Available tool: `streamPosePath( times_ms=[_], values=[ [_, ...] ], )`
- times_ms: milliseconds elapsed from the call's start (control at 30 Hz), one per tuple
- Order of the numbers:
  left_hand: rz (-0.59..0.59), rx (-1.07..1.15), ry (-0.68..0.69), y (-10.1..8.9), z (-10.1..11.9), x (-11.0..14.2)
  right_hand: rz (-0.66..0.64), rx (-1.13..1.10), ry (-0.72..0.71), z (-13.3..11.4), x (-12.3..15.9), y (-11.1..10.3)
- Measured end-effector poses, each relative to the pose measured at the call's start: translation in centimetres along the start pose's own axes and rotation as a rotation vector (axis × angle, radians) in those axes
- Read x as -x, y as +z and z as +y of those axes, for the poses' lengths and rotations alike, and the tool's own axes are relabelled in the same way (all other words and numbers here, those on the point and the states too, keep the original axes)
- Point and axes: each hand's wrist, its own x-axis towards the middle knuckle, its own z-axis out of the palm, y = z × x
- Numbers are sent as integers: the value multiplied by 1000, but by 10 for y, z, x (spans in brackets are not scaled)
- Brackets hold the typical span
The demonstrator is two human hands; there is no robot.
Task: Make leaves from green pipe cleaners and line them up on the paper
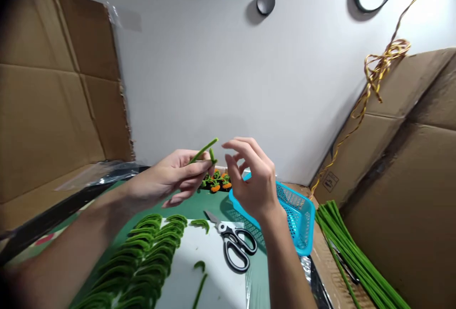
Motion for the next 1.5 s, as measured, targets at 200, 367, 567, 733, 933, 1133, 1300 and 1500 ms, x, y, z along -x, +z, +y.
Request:
streamPosePath(
  times_ms=[200, 367, 567, 733, 933, 1133, 1300, 1500],
  values=[
    [-67, -93, -4, 2, 1, 0, -141, 205, -77, 2, -4, -6],
    [46, -93, 10, 3, 2, -2, -145, 234, -16, 4, -1, -3],
    [188, -166, 138, 11, 1, -3, -155, 154, 59, 0, 0, 4],
    [237, -351, 244, 14, -1, -2, -130, 92, 130, -6, -1, 5],
    [228, -464, 248, 18, -4, 1, -83, 40, 207, -11, -3, 7],
    [280, -531, 322, 29, -2, 1, -36, -26, 294, -15, -2, 9],
    [303, -653, 373, 31, 1, 1, -19, -73, 312, -15, -3, 10],
    [428, -891, 386, 28, -8, -2, 16, -7, 337, -20, -4, 13]
  ],
)
